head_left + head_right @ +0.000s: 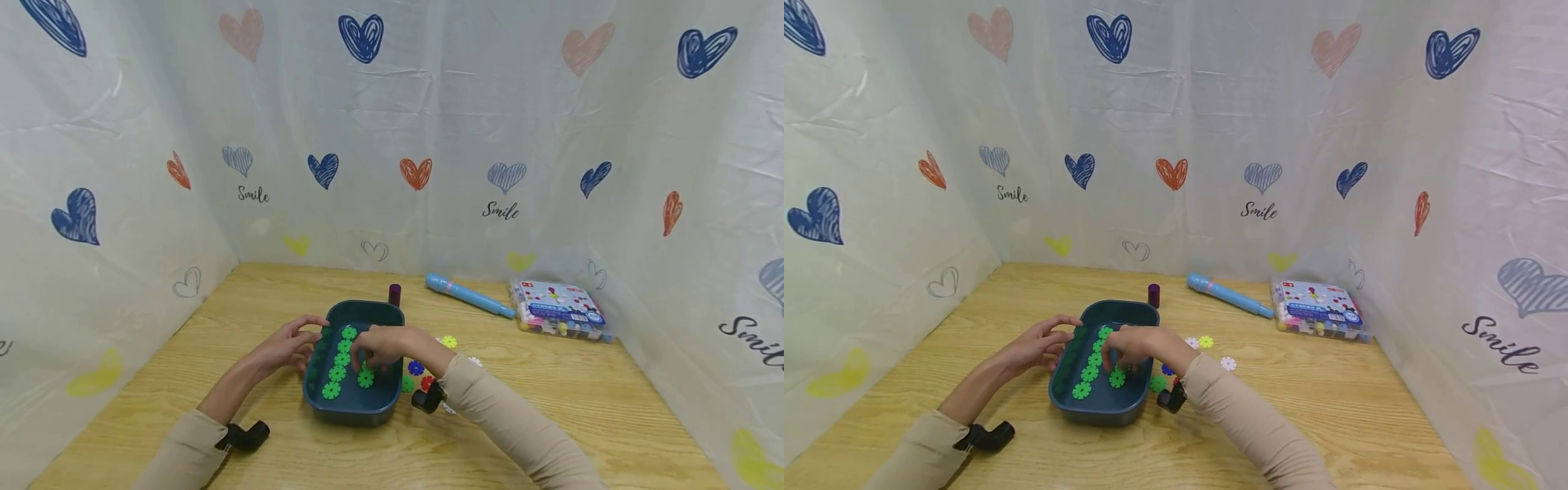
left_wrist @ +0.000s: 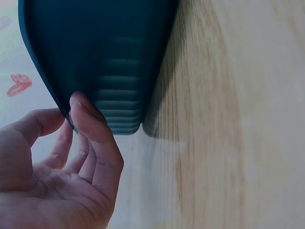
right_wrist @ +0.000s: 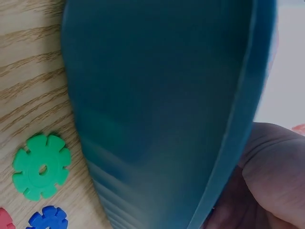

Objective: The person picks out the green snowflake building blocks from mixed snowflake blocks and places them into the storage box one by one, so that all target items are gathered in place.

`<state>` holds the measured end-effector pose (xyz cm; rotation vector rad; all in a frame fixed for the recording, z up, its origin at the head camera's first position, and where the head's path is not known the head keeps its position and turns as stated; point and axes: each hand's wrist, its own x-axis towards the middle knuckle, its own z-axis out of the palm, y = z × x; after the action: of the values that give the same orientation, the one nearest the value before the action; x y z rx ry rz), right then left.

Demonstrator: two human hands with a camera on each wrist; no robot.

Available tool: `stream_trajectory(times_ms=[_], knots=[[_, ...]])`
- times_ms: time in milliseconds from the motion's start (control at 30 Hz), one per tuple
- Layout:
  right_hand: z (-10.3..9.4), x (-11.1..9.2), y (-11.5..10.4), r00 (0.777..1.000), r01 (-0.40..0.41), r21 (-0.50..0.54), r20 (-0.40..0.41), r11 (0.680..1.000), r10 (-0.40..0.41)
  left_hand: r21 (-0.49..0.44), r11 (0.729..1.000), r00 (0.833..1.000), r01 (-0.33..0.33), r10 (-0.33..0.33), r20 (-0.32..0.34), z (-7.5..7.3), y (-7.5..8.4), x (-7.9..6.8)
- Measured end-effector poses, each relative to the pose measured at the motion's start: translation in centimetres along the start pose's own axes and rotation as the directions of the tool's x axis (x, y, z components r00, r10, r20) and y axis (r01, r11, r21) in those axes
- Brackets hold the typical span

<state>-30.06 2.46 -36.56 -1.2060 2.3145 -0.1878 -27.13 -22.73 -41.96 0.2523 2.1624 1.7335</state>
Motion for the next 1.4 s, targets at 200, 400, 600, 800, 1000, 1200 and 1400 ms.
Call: stream_trajectory(times_ms=[200,400,600,800,1000,1200,1400], knots=[[-0.3,-0.7,0.0,1.0,-0.015,0.024,-0.02,1.0,0.015,0.003,1.0,1.0,-0.006,0.006,0.007,0.1,0.2,0.1],[-1.3,-2.3,0.4,0.994,0.024,0.012,-0.111,1.0,-0.023,0.0,1.0,1.0,-0.007,0.007,0.012,0.1,0.4,0.1],[-1.6,-4.8,1.3,0.968,0.084,-0.044,-0.234,0.996,-0.092,0.003,1.0,1.0,-0.001,0.001,-0.007,0.1,0.2,0.0],[-1.1,-7.6,2.7,0.949,0.085,0.035,-0.308,0.996,-0.07,0.017,1.0,1.0,0.003,-0.002,-0.013,0.0,0.2,-0.4],[-0.2,-9.5,3.9,0.926,0.058,0.024,-0.375,0.998,-0.045,0.02,1.0,1.0,-0.004,0.004,-0.007,0.1,0.3,-0.4],[1.3,-9.8,5.1,0.917,0.051,0.032,-0.396,0.998,-0.035,0.014,1.0,1.0,0.004,-0.004,-0.023,0.1,0.1,-0.1],[2.7,-9.6,6.0,0.907,0.062,0.044,-0.42,0.997,-0.038,0.009,1.0,0.999,0.014,-0.013,-0.041,0.2,-0.2,0.0]])
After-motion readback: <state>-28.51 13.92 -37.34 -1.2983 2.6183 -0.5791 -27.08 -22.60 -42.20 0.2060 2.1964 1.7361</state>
